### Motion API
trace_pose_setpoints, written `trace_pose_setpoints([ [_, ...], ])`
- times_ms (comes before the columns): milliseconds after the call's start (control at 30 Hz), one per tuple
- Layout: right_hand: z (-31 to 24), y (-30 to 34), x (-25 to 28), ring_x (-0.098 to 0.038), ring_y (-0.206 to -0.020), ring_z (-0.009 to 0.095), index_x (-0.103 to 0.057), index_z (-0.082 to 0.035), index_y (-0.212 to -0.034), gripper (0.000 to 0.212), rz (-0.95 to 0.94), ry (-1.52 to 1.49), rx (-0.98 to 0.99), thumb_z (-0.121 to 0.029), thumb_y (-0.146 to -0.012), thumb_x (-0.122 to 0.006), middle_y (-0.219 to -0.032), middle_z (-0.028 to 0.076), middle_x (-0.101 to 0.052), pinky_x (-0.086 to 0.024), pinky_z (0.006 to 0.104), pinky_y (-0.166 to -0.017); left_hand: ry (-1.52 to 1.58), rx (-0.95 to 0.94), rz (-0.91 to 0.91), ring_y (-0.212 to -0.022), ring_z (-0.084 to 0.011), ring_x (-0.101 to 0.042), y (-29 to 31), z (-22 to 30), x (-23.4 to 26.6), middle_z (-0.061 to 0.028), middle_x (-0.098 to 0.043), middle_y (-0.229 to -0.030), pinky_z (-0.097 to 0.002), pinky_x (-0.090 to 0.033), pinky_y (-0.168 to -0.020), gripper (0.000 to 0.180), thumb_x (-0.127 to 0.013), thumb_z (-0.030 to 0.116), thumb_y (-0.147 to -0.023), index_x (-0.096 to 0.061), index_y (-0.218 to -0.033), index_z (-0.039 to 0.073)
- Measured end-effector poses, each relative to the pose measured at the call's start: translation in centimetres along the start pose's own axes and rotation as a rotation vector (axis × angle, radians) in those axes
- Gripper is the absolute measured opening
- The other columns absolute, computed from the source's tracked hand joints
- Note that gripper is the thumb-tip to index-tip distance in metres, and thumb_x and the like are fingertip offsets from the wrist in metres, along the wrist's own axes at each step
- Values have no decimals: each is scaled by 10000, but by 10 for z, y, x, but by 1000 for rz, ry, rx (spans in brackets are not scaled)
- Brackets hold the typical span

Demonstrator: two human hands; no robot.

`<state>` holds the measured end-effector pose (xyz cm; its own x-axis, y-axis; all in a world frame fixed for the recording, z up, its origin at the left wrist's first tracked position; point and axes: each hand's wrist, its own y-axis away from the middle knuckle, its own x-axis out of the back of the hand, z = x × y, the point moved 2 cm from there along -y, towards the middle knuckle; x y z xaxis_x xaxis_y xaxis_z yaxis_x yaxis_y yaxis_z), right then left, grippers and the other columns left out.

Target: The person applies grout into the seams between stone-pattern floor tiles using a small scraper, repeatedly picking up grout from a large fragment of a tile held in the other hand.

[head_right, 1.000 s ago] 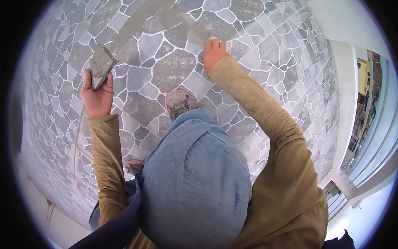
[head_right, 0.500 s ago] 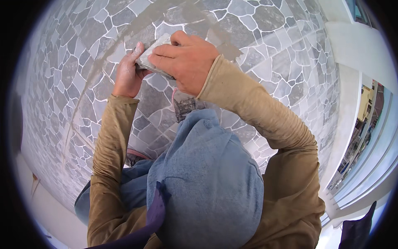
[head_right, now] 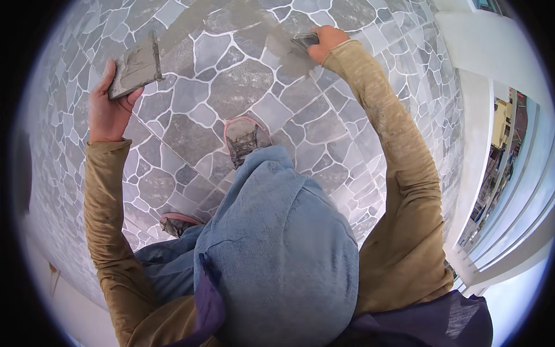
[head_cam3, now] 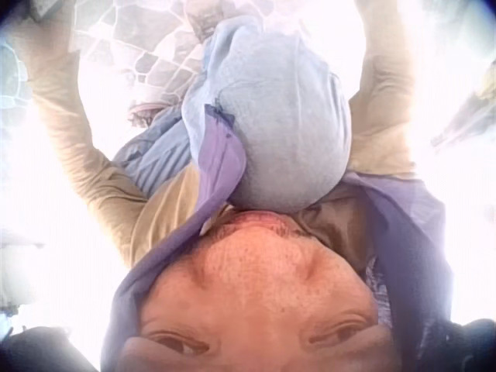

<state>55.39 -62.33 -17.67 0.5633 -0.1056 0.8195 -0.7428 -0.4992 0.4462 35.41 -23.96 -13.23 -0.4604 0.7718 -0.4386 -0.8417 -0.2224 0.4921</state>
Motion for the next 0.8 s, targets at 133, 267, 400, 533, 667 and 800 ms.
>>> trace_pose_setpoints([
  [133, -24, 29, -92, -594, -962, 320, -581, -47, -1151, 401, 354, 422, 112, -92, -754, -593, -1055, 165, -592, -544, 443, -800, -152, 101, 43, -941, -220, -700, 31, 30, 21, -144, -660, -1114, -299, -639, -708, 421, -452, 302, -1028, -542, -1231, -55],
  [267, -54, 72, -107, -563, -977, 332, -543, -23, -1195, 437, 307, 349, 140, -81, -765, -603, -1051, 155, -568, -551, 427, -792, -222, 122, 168, -950, -209, -699, 86, 48, 52, -137, -653, -1151, -297, -638, -688, 422, -407, 299, -1044, -522, -1273, -36],
  [400, -19, 83, -93, -541, -1007, 340, -518, 13, -1228, 482, 318, 228, 10, -89, -769, -622, -1072, 172, -553, -554, 408, -777, -153, 52, 216, -948, -212, -700, 132, 58, 104, -153, -648, -1174, -297, -631, -679, 412, -404, 300, -1047, -524, -1275, -21],
  [533, -47, 86, -141, -534, -1014, 347, -522, 29, -1235, 457, 350, 360, -54, -77, -795, -586, -1104, 197, -533, -560, 398, -761, -55, 15, 228, -966, -226, -694, 141, 60, 147, -155, -640, -1197, -309, -624, -698, 409, -413, 297, -1045, -515, -1286, -18],
  [667, -58, 103, -117, -527, -1001, 336, -485, 69, -1282, 492, 272, 175, 0, -76, -817, -559, -1097, 194, -520, -553, 403, -762, -44, -77, 295, -951, -204, -695, 157, 69, 150, -129, -653, -1190, -293, -619, -707, 397, -430, 282, -1041, -517, -1296, -9],
  [800, -20, 103, -127, -515, -1004, 352, -464, 79, -1304, 527, 440, 260, -120, -88, -814, -562, -1090, 208, -515, -522, 412, -830, -45, -138, 202, -1017, -224, -673, 158, 78, 171, -140, -625, -1242, -325, -608, -787, 376, -454, 235, -1034, -501, -1333, 12],
])
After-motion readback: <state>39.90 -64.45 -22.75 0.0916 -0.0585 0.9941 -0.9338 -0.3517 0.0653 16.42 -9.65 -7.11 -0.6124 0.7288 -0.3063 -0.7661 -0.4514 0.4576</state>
